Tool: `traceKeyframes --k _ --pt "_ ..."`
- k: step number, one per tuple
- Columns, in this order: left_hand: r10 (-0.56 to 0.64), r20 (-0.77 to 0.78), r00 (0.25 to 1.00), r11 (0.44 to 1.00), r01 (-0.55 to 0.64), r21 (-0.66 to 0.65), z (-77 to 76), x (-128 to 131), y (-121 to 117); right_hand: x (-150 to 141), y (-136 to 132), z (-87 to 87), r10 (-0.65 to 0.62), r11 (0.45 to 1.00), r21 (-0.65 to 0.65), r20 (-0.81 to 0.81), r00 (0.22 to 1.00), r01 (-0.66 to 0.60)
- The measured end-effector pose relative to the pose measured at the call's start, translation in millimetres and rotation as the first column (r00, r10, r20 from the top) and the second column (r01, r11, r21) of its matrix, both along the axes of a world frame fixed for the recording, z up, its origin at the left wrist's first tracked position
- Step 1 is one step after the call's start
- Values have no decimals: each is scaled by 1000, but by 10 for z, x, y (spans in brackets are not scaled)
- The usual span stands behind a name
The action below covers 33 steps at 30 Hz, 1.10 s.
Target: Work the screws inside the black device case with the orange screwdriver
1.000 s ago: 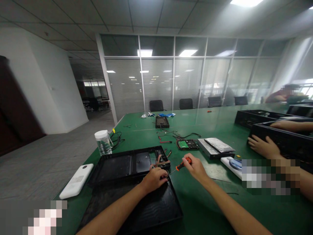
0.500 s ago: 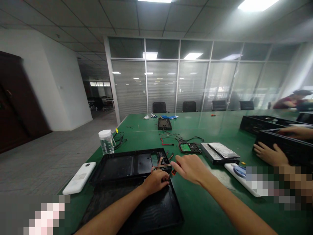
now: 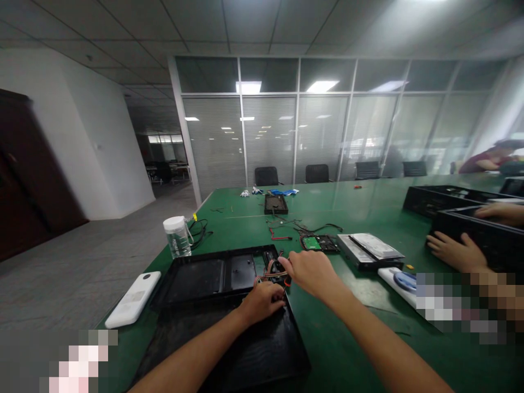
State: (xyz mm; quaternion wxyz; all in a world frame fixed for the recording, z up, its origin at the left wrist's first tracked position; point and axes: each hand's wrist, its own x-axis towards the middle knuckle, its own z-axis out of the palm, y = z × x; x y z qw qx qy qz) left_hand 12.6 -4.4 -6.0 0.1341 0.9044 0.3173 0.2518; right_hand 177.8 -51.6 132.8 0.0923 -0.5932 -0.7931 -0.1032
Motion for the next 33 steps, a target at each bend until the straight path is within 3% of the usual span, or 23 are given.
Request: traceKeyframes --k 4,8,11,15,18,23,25,29,31,33 --pt "10 4 1000 1000 -10 -4 8 -4 -6 33 53 -10 82 996 -40 -31 996 -83" --pt "10 -6 1000 1000 -10 -7 34 -3 -20 88 69 8 0 1000 -23 -15 1000 -1" --pt "6 -10 1000 1000 -6 -7 36 -2 -18 108 73 27 74 995 -71 -36 997 -76" --pt "-1 -8 1000 1000 2 8 21 -6 -9 96 72 42 21 999 -44 11 1000 -20" --pt "2 -6 1000 1000 -2 10 11 -8 -8 88 68 33 93 994 -50 -7 996 -93" --pt "-2 -8 1000 1000 2 14 11 -8 -13 95 111 -1 -45 999 -6 21 999 45" --pt "-3 -14 1000 1000 3 25 12 -10 -12 119 141 -12 -29 1000 1 -7 1000 29" --pt "-21 -11 1000 998 21 50 7 -17 -7 304 199 -153 174 984 -4 -230 957 -180" --pt "-33 -10 999 998 34 58 0 -21 -8 495 241 -361 254 957 -13 -434 864 -289" --pt "-38 -19 999 997 40 68 -3 -25 -13 741 303 -658 198 948 -50 -679 707 -313"
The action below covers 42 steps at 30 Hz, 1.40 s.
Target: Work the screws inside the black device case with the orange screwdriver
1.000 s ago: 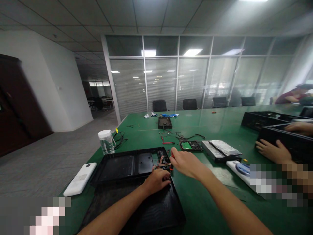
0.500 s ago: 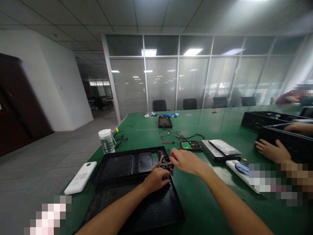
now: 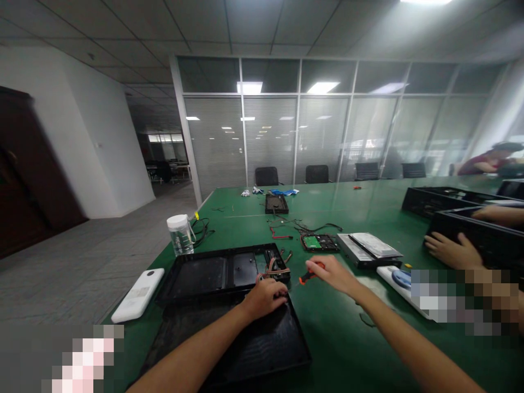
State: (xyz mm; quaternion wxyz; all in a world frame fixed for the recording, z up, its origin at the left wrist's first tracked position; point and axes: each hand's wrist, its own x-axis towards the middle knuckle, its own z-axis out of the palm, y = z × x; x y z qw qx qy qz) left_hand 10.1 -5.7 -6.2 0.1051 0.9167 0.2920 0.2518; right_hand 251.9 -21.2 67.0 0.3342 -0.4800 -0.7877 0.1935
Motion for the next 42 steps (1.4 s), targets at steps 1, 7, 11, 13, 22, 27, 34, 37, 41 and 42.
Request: traceKeyframes --k 1,7,11,13,22,27,34,37,41,42 --pt "-1 -6 1000 1000 1 10 1 -2 -4 132 40 -161 -47 994 -101 -177 983 29" --pt "-89 -23 996 987 91 130 53 3 -44 717 314 -726 -398 916 -347 -847 353 201" --pt "-156 -47 987 972 162 171 49 32 -79 723 351 -733 -402 915 -382 -863 306 125" --pt "-172 -90 981 962 187 199 21 50 -92 638 323 -729 -394 917 -391 -857 332 77" --pt "-188 -179 966 949 226 222 -39 26 -81 353 279 -817 -354 892 -424 -873 336 -160" --pt "-184 -153 971 917 226 328 8 38 -148 336 221 -763 -329 884 -421 -869 371 -203" --pt "125 -271 954 942 -29 333 618 -213 68 -151 -411 -204 37 979 -188 -222 974 -80" --pt "284 -420 862 959 -259 118 819 -528 233 -448 -934 -152 289 950 5 368 884 -313" --pt "198 -644 739 928 -352 -119 758 -932 305 -531 -1401 -440 63 966 142 678 732 -215" --pt "178 -641 747 931 -339 -136 708 -1004 293 -488 -1453 -529 33 962 176 679 733 -206"
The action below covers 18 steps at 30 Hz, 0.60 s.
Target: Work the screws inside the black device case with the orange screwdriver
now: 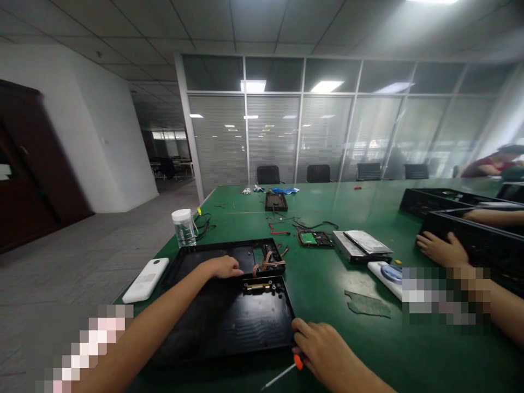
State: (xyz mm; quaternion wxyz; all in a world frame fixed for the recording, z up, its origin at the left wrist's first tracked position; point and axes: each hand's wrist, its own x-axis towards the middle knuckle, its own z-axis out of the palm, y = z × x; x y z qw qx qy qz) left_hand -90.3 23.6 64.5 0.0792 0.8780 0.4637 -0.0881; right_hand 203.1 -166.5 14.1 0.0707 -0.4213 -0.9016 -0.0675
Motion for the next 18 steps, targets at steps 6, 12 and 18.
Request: traceKeyframes --k 6,12,18 --pt "-178 31 983 966 169 195 -210 -138 -166 365 -133 -281 -13 999 40 -133 991 18" --pt "-285 13 958 916 268 299 188 -51 -347 318 -79 -181 -28 1000 -7 -222 975 27" --pt "-285 -14 958 900 273 340 831 91 -972 19 652 20 -152 961 -277 -466 872 20"
